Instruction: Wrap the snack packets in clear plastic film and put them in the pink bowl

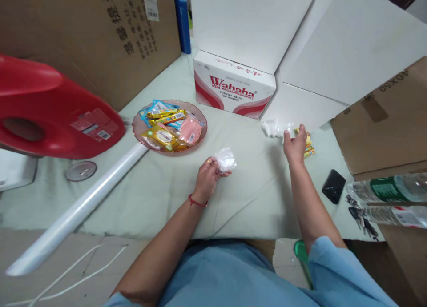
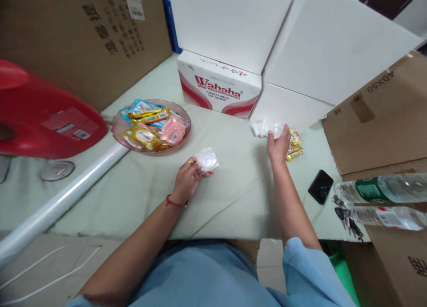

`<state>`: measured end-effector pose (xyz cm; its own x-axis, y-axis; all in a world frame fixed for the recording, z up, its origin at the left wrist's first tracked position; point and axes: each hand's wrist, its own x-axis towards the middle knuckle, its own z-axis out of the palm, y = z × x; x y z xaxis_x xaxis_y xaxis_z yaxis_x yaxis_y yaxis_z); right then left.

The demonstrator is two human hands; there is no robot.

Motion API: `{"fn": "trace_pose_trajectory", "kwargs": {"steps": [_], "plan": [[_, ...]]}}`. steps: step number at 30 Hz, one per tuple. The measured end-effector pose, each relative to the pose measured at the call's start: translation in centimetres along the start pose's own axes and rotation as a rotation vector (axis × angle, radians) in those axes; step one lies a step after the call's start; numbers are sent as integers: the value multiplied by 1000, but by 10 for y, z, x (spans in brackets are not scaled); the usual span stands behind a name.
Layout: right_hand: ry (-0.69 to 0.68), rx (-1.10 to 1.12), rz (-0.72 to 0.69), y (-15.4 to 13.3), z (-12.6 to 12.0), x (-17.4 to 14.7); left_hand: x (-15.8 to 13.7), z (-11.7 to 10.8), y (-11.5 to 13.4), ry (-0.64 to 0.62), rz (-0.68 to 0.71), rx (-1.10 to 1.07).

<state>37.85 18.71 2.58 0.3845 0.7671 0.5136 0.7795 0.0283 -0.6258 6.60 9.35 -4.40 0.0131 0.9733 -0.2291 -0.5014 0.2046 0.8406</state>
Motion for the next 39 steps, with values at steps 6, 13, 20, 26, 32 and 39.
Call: {"fn": "trace_pose_trajectory", "kwargs": {"steps": [6, 13, 20, 26, 32, 39], "plan": [[-606, 419, -114, -86, 34, -119, -5, 0, -1, -29, 53, 119], [-725, 646, 245, -90, 56, -144, -6, 0, -1, -88, 90, 213], [-543, 1062, 695, -77, 36, -129, -4, -1, 1, -8, 79, 128], [-293, 919, 594, -56, 9, -110, -3, -1, 6, 62, 95, 36], [284, 138, 33, -13, -22, -11, -3, 1, 6, 65, 112, 29], [-337, 153, -130, -44, 7, -32, -3, 0, 2, 42, 169, 124]]}}
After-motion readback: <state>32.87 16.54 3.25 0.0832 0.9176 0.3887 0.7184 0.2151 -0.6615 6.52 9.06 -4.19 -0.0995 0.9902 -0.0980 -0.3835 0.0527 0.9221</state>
